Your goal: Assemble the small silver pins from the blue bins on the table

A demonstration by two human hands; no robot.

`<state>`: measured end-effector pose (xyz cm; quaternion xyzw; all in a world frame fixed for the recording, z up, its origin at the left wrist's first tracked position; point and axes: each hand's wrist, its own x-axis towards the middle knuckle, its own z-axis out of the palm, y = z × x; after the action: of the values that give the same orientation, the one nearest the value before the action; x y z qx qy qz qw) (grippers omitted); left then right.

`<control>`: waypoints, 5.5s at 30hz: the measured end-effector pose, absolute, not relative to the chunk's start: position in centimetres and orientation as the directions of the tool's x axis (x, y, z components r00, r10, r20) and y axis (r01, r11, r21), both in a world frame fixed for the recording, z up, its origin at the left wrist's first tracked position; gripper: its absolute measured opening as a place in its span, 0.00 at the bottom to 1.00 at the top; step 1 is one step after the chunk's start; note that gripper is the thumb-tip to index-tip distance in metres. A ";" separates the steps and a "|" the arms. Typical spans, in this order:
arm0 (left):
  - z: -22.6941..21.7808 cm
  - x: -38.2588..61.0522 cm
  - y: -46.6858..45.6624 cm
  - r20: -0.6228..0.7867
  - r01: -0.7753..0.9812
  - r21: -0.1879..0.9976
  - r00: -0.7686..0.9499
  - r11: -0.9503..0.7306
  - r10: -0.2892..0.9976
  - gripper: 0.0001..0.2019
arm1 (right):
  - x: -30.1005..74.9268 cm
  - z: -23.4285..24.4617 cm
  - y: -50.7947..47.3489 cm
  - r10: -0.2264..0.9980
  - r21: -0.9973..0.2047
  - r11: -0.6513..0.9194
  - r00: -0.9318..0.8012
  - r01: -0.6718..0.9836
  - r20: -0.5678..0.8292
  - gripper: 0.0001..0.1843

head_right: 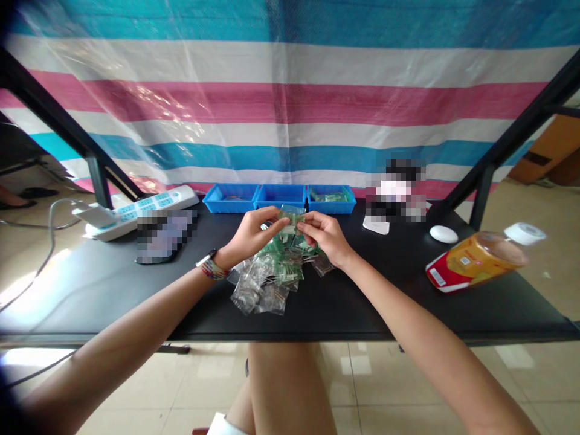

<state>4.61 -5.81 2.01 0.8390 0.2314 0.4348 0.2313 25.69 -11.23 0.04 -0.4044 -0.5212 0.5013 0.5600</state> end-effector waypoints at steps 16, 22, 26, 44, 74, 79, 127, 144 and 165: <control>2.2 3.9 -5.2 0.664 0.183 0.151 0.709 -0.971 0.237 0.21 | 26.5 0.3 -10.9 0.995 -0.857 -0.063 -0.099 -0.511 -0.015 0.21; 1.9 4.1 -5.1 0.652 0.187 0.250 0.693 -0.950 0.308 0.14 | 26.7 0.2 -10.8 0.993 -0.853 -0.095 -0.110 -0.513 -0.045 0.18; 1.6 4.2 -4.9 0.662 0.256 0.415 0.573 -0.873 0.483 0.16 | 26.3 0.0 -11.2 0.994 -0.952 0.034 -0.089 -0.304 0.064 0.19; 2.3 4.1 -5.3 0.522 0.209 0.669 0.551 -0.713 0.651 0.27 | 30.4 0.7 -8.1 0.979 -0.905 -0.061 0.150 -0.420 -0.136 0.20; 0.9 4.4 -4.9 0.500 0.229 0.484 0.720 -0.845 0.481 0.12 | 32.9 0.8 -10.3 0.955 -0.837 0.275 -0.030 0.473 0.296 0.13; 1.2 4.4 -5.5 0.564 0.207 0.430 0.698 -0.879 0.441 0.25 | 31.0 1.7 -10.9 0.948 -0.961 0.267 0.161 0.071 0.275 0.18; 1.8 4.9 -5.7 0.509 0.207 0.682 0.554 -0.701 0.659 0.25 | 27.0 0.1 -11.2 0.988 -0.992 0.073 -0.130 -0.106 0.087 0.22; 2.1 4.3 -5.6 0.459 0.218 0.679 0.620 -0.701 0.637 0.15 | 31.2 -0.5 -8.0 0.926 -0.988 0.141 0.345 0.056 0.152 0.10; 0.1 4.6 -5.0 0.398 0.236 0.391 0.828 -0.889 0.395 0.14 | 30.5 -1.6 -10.1 0.905 -0.615 0.426 -0.317 0.663 0.284 0.10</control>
<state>4.61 -4.95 0.11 0.9417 0.1675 0.2407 0.1650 30.49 -10.11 -1.58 -0.4980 -0.7871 0.1976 0.3056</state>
